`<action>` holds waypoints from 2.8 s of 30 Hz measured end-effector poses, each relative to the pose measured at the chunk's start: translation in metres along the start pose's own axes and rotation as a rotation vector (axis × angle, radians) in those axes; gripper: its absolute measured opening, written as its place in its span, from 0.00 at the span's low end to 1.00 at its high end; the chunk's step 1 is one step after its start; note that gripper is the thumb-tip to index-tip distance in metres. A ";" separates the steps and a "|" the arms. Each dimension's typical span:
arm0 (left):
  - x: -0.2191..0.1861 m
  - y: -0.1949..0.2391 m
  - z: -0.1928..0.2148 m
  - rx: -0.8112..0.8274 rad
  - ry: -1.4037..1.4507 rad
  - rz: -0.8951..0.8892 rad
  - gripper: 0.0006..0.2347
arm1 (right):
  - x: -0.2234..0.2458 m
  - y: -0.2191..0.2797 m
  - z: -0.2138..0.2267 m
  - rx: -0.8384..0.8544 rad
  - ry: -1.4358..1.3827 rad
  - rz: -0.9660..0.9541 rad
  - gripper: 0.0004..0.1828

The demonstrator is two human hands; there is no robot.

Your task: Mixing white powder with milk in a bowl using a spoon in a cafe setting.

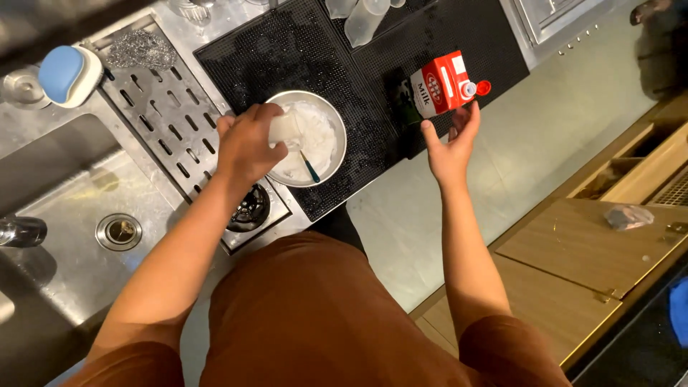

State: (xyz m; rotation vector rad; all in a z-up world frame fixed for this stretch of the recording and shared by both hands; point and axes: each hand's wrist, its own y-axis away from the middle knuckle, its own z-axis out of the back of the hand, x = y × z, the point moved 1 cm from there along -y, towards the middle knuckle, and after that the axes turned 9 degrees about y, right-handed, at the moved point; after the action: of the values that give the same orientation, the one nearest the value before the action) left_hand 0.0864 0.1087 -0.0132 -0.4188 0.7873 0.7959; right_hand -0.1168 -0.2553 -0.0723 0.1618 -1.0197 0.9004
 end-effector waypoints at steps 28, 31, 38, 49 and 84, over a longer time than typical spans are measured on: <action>0.007 0.027 0.035 0.043 -0.267 0.063 0.23 | 0.162 0.098 -0.095 0.381 0.382 0.169 0.06; 0.003 0.034 0.039 0.074 -0.315 0.065 0.23 | 0.165 0.088 -0.115 0.421 0.435 0.170 0.10; -0.013 0.042 0.037 0.129 -0.367 0.001 0.24 | 0.145 0.075 -0.154 0.664 0.872 0.238 0.19; -0.025 0.028 0.027 0.122 -0.344 -0.178 0.19 | 0.150 0.029 -0.102 0.623 0.900 0.473 0.08; 0.101 0.062 -0.084 -0.315 0.648 0.488 0.16 | 0.149 0.011 -0.127 0.551 0.689 0.377 0.13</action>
State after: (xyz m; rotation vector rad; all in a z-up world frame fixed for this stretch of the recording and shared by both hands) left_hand 0.0445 0.1458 -0.1477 -0.8049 1.4055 1.2738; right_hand -0.0086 -0.0983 -0.0262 0.1059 -0.1409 1.4412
